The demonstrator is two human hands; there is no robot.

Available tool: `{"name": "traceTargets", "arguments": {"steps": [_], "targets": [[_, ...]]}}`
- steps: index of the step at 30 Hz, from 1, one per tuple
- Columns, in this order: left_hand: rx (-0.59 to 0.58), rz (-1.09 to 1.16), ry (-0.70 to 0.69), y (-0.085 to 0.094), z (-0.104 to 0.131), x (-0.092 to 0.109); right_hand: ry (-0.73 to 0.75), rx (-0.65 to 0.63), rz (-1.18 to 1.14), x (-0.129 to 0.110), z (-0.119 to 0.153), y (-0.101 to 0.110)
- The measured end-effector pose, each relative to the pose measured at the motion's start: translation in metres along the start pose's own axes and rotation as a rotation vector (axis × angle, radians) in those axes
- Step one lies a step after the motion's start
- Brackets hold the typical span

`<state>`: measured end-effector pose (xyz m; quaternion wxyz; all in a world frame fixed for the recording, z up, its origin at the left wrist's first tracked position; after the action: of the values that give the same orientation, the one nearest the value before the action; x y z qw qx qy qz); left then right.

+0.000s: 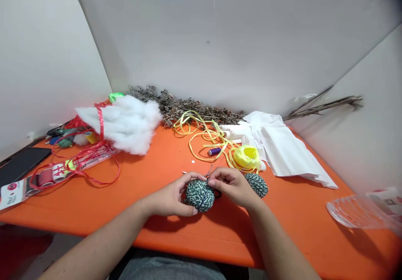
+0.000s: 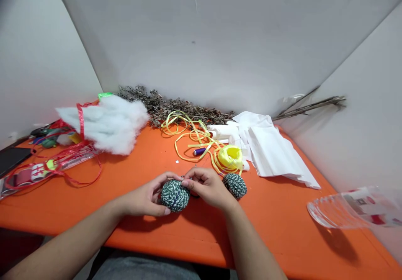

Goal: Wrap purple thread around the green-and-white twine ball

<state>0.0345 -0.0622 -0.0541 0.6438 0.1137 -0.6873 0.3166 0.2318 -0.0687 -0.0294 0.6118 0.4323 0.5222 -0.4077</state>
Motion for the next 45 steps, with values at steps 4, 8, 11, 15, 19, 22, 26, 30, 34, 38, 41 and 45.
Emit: {"name": "traceTargets", "arguments": {"steps": [4, 8, 11, 15, 19, 22, 26, 30, 34, 38, 41, 45], "targets": [[0.04, -0.038, 0.005, 0.0, -0.001, 0.001, 0.02, 0.017, 0.018, -0.003, 0.001, 0.001], [0.037, -0.041, 0.014, -0.001, -0.001, 0.002, 0.014, 0.026, 0.036, -0.001, -0.001, 0.001], [0.016, -0.043, 0.021, -0.001, -0.001, 0.001, -0.006, 0.01, 0.048, 0.003, -0.002, -0.001], [0.032, -0.088, 0.015, 0.001, -0.001, 0.0, -0.005, -0.012, 0.072, 0.003, -0.003, -0.004], [0.076, -0.149, 0.012, 0.006, -0.003, 0.0, 0.012, -0.034, 0.087, 0.001, -0.002, -0.007], [0.07, -0.166, 0.031, 0.006, -0.005, 0.001, 0.023, -0.05, 0.099, 0.0, -0.002, -0.009], [0.053, -0.188, 0.061, 0.005, -0.004, 0.001, 0.028, -0.069, 0.101, 0.0, -0.002, -0.01], [0.057, -0.218, 0.06, 0.006, -0.003, 0.002, 0.026, -0.082, 0.081, 0.001, -0.003, -0.011], [0.06, -0.233, 0.047, 0.006, -0.004, 0.002, 0.017, -0.103, 0.058, 0.001, -0.003, -0.013], [0.056, -0.197, 0.036, 0.006, -0.004, 0.001, 0.013, -0.115, 0.03, 0.001, -0.003, -0.014], [0.061, -0.151, 0.029, 0.006, -0.003, 0.0, 0.017, -0.101, 0.01, 0.001, -0.003, -0.013], [0.057, -0.097, 0.023, 0.005, -0.003, -0.001, 0.017, -0.084, -0.018, 0.002, -0.003, -0.012]]}}
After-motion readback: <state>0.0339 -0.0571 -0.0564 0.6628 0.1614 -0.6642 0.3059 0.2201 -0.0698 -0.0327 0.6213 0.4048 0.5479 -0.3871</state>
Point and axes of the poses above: each hand's wrist, its own z-axis away from the middle knuckle, its own y-axis out of the back of the hand, x = y × z, the point moved 3 cm from there along -z, towards the middle knuckle, and after that the axes turned 3 degrees about -y, right-handed, at the moved point
